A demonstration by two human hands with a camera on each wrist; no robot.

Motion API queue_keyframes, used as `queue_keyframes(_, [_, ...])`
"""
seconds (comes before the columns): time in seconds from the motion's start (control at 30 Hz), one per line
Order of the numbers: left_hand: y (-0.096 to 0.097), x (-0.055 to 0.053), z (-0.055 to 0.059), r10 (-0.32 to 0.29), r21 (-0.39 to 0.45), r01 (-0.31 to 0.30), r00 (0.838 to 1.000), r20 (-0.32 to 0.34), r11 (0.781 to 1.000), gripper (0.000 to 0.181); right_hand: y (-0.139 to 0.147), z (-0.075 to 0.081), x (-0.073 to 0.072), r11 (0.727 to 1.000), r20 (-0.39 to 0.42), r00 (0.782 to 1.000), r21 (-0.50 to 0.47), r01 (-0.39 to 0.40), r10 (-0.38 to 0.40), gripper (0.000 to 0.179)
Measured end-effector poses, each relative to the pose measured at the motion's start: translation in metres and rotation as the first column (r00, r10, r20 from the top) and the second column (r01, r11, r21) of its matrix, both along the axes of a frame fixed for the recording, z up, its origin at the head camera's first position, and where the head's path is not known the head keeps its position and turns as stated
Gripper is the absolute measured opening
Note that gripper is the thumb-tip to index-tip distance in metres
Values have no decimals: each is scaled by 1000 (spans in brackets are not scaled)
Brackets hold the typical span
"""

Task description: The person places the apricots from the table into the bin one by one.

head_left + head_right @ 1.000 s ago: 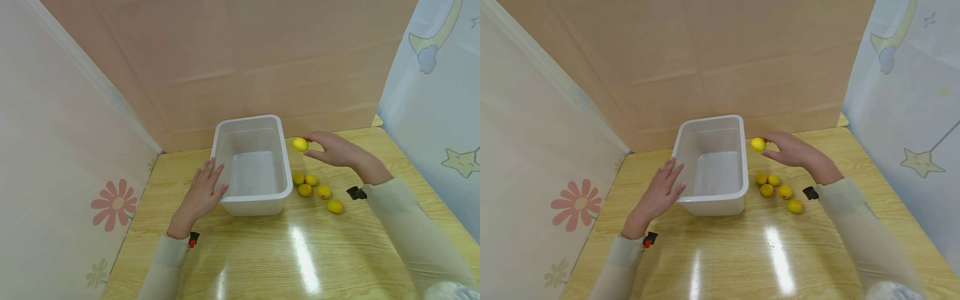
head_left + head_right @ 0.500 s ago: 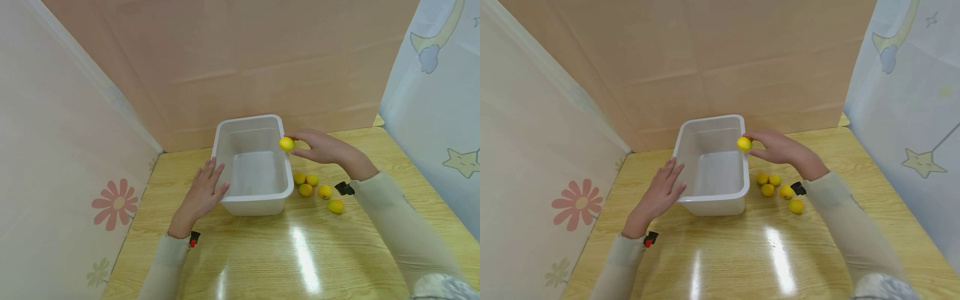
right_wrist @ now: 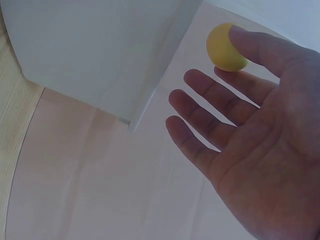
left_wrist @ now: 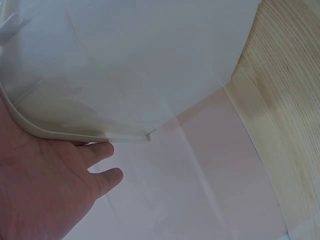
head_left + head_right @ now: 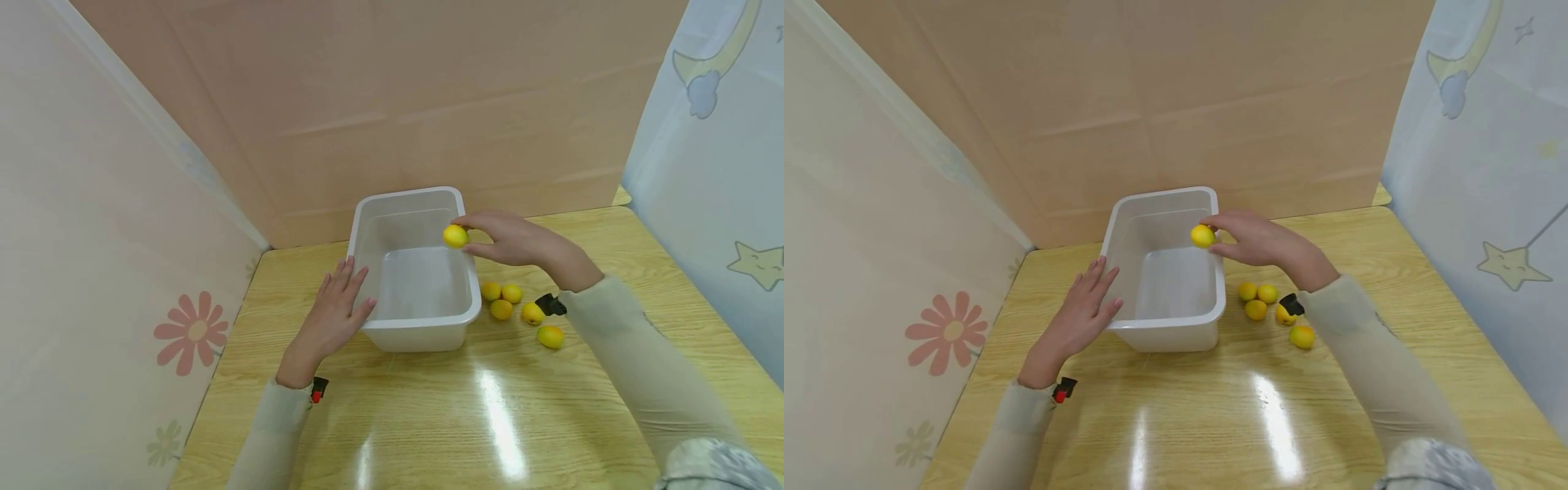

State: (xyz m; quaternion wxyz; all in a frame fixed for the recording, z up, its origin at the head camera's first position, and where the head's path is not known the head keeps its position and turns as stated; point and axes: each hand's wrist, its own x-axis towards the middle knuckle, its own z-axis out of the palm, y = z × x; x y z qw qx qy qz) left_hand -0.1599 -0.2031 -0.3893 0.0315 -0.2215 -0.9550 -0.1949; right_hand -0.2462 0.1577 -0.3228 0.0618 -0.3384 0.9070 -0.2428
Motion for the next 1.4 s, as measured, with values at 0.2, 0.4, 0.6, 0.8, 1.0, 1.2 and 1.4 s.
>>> queue_keyframes(0.2, [0, -1, -1, 3, -1, -3, 1000, 1, 1000, 67, -7, 1, 1, 1000, 10, 1000, 11, -14, 14, 52])
queue_keyframes(0.4, [1, 1, 0, 8, 3, -8, 1000, 8, 1000, 66, -14, 3, 1, 999, 6, 1000, 29, -24, 23, 54])
queue_keyframes(0.6, [2, 2, 2, 9, 4, -9, 1000, 5, 1000, 67, -18, 6, 3, 999, 8, 999, 29, -32, 32, 54])
queue_keyframes(0.8, [2, 1, 0, 7, 5, -7, 1000, 6, 1000, 66, -20, 7, 3, 999, 21, 999, 19, -44, 43, 55])
queue_keyframes(1.0, [1, 1, 0, 9, 1, -9, 1000, 7, 1000, 66, -19, 7, 3, 999, 50, 998, 20, -28, 27, 53])
queue_keyframes(1.2, [1, 1, 0, 12, 5, -12, 1000, 14, 1000, 66, -20, 8, 3, 999, 46, 999, 30, -25, 23, 51])
queue_keyframes(1.4, [1, 1, 0, 10, 8, -10, 1000, 11, 1000, 66, -18, 10, 4, 1000, 47, 999, 26, -17, 16, 51])
